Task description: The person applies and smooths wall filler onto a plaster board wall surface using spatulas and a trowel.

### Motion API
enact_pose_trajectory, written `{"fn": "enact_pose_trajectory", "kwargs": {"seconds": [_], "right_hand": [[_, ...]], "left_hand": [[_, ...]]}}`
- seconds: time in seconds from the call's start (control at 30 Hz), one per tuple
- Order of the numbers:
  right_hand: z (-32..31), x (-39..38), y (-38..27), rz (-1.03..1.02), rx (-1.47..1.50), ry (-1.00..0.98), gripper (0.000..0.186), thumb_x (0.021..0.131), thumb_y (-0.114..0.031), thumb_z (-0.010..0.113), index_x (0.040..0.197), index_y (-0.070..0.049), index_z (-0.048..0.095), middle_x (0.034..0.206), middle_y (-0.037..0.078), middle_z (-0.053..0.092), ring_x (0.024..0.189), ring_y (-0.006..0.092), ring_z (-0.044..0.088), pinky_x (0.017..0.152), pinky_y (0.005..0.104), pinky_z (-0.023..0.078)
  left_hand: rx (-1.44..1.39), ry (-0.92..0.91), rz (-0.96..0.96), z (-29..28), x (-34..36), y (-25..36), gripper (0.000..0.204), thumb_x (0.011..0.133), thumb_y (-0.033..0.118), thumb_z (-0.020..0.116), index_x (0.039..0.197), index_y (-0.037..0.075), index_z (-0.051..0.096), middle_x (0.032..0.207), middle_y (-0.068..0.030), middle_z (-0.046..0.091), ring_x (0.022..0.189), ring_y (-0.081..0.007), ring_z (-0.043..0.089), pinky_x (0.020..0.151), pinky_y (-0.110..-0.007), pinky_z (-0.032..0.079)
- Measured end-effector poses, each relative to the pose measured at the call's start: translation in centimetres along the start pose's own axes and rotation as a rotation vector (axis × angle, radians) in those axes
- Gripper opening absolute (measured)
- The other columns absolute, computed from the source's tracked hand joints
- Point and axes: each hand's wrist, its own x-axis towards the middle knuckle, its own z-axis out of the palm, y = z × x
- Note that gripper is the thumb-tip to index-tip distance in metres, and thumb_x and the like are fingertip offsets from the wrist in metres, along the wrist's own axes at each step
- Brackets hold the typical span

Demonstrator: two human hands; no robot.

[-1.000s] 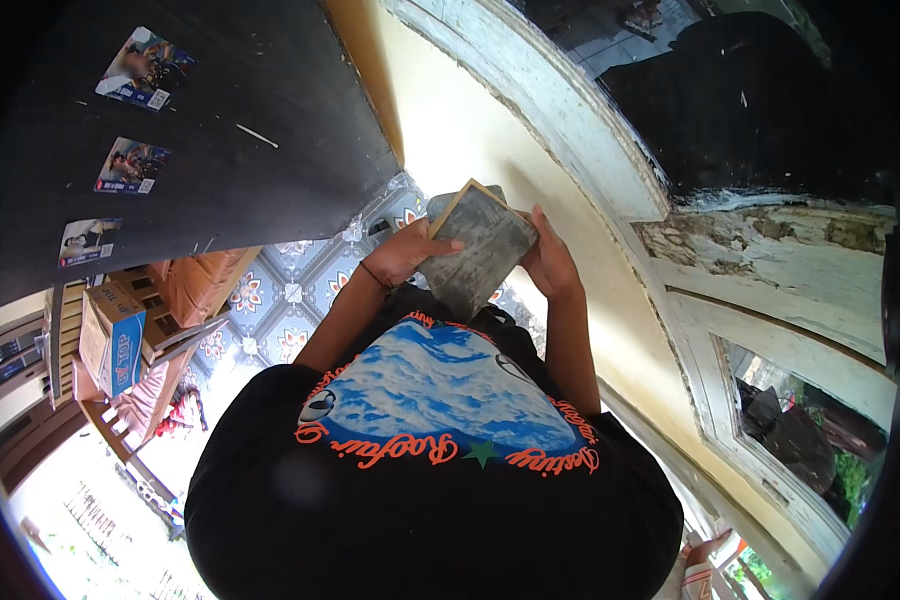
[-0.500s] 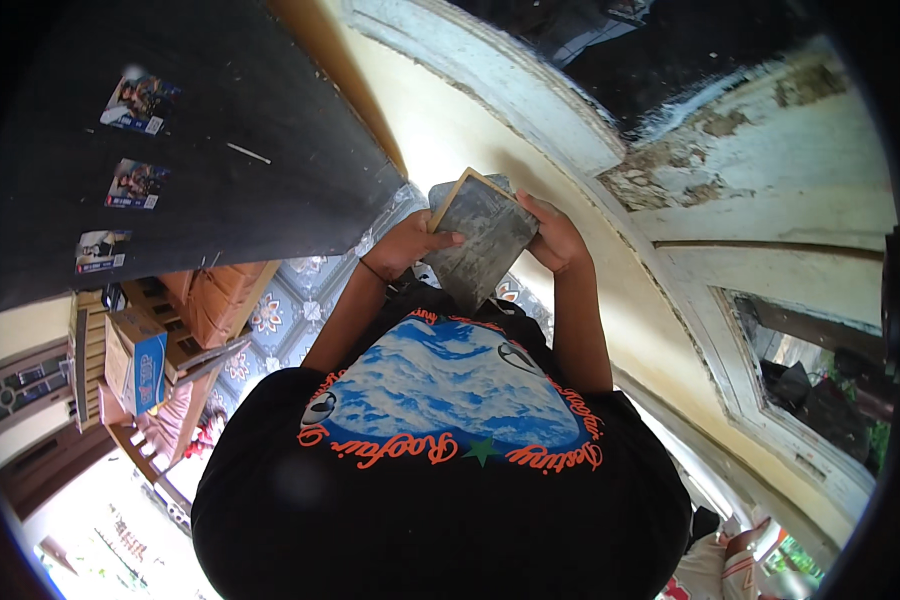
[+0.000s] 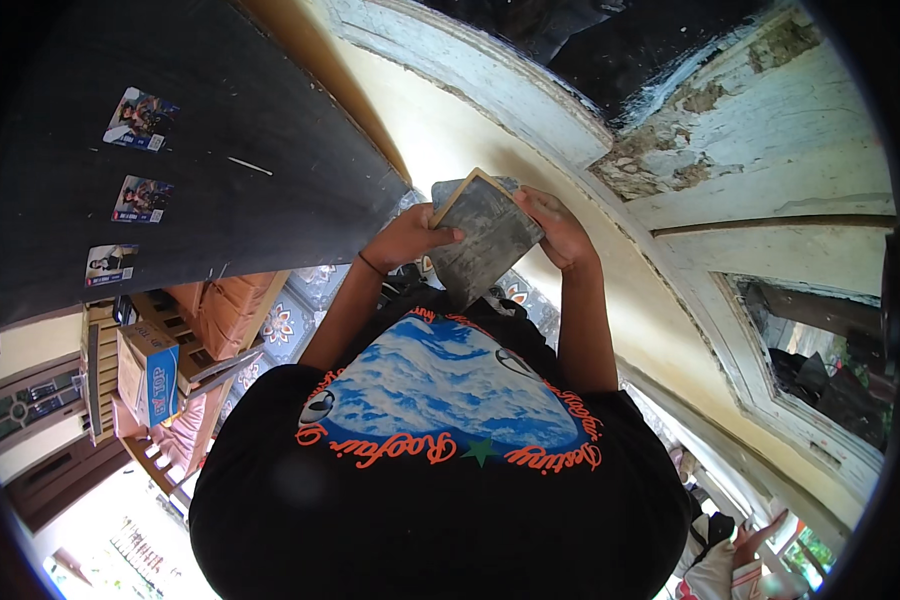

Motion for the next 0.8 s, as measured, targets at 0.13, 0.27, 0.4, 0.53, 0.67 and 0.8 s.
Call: {"fn": "enact_pose_trajectory", "kwargs": {"seconds": [0.13,0.27,0.4,0.53,0.67,0.8], "right_hand": [[1.3,0.0,-1.4,0.142,-0.097,-0.077,0.043,0.081,-0.037,0.055,0.099,0.002,0.054,0.094,0.007,0.055,0.086,0.0114,0.05,0.074,0.0247,0.04],[1.5,1.0,-0.9,0.146,-0.169,0.038,0.045,0.082,-0.037,0.053,0.102,0.003,0.053,0.094,0.009,0.056,0.085,0.0131,0.052,0.074,0.025,0.042],[1.6,1.4,1.1,0.139,0.027,-0.024,0.043,0.084,-0.035,0.05,0.106,0.002,0.049,0.097,0.008,0.056,0.084,0.0128,0.054,0.074,0.0253,0.043],[-0.1,1.7,7.5,0.185,0.466,0.016,0.041,0.086,-0.032,0.047,0.11,0.002,0.048,0.104,0.009,0.054,0.091,0.0171,0.053,0.081,0.0313,0.042],[-1.3,-0.5,7.4,0.212,0.566,0.129,0.041,0.09,-0.032,0.034,0.12,-0.004,0.039,0.115,0.011,0.048,0.103,0.0255,0.048,0.087,0.0474,0.037],[-4.4,-1.9,10.3,0.305,0.661,0.202,0.035,0.09,-0.029,0.033,0.116,-0.007,0.042,0.113,0.01,0.049,0.1,0.0236,0.05,0.083,0.0431,0.041]], "left_hand": [[0.055,-0.051,-0.015,-0.7,-0.3,-0.5,0.032,0.075,0.017,0.063,0.096,-0.006,0.054,0.087,-0.0063,0.059,0.079,-0.0107,0.053,0.072,-0.024,0.041],[-0.098,-0.042,0.06,-0.1,-1.2,0.4,0.032,0.076,0.017,0.062,0.098,-0.005,0.055,0.089,-0.0055,0.058,0.081,-0.0102,0.051,0.074,-0.023,0.04],[-0.087,-0.003,0.115,-0.8,-2.2,-0.5,0.037,0.077,0.017,0.06,0.105,-0.004,0.053,0.093,-0.005,0.057,0.084,-0.0099,0.049,0.076,-0.023,0.039],[-0.086,0.055,0.09,-0.9,-3.1,-1.7,0.041,0.078,0.017,0.058,0.112,-0.004,0.049,0.095,-0.0043,0.057,0.085,-0.009,0.049,0.077,-0.023,0.038],[-0.282,0.215,0.013,-0.9,-2.5,-3.9,0.037,0.08,0.016,0.056,0.109,-0.004,0.05,0.091,-0.0034,0.057,0.081,-0.0083,0.05,0.074,-0.023,0.04],[-0.56,0.384,-0.004,-1.0,-1.2,-5.2,0.029,0.08,0.015,0.054,0.104,-0.002,0.051,0.089,-0.0048,0.058,0.08,-0.0117,0.055,0.072,-0.024,0.043]]}}
